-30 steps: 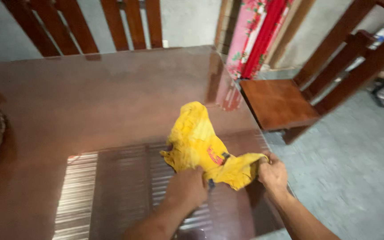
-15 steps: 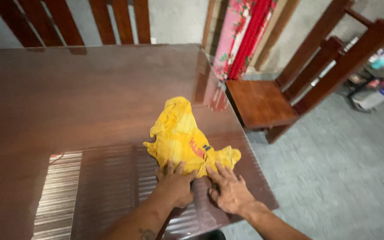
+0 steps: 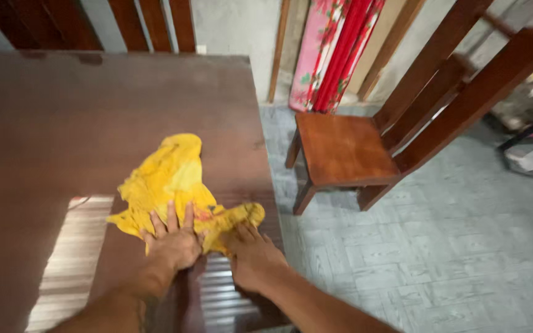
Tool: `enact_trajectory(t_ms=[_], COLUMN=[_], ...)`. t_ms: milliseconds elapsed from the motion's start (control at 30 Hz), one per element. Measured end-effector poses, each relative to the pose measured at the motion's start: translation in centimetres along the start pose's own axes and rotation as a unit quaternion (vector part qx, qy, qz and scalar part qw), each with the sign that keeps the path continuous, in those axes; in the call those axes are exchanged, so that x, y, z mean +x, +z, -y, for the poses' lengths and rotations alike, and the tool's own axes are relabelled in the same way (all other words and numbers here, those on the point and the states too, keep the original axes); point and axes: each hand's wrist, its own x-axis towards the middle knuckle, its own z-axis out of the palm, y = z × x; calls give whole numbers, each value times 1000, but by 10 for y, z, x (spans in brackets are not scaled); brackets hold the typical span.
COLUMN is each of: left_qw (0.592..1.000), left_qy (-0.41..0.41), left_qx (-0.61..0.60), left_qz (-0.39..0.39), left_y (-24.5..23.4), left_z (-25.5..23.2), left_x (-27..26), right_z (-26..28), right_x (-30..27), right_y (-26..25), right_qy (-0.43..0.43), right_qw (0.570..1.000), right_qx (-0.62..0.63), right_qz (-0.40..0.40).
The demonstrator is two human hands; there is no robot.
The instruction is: The person wipes a glossy wooden dining table with a yellow cloth. They move the cloth across the surface in repeated strokes, covering different areas of the table while a woven basket remains on the tabletop.
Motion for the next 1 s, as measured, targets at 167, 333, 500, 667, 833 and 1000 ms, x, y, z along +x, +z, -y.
enact_trajectory(t_ms=[167,333,500,667,833,1000], left_qw=[997,935,876,890,865,924], left_qy=[-33,152,-33,-49,-87,-222], left_qx=[-17,-310,-401,-384,-466,-305], left_qz=[63,-75,-266,-238,-162,-70], left_y=[37,58,54,37,15,-9], left_z=[-71,-125,-89,-60,-40,-31], left_x=[-39,-59,-62,-40,-52,-80], right_z=[-70,-110,-71,-3,7,-29], right_x=[44,90,103,48,22,32], right_y=[40,19,-37,-25,-11,-8], right_qy=[-84,-196,56,161,41,-95], right_qw=[994,941,982,986,995,985], right_qx=[-57,-232,87,-16,-92,-122], right_qz=[32,-152,-160,-27,21,-77])
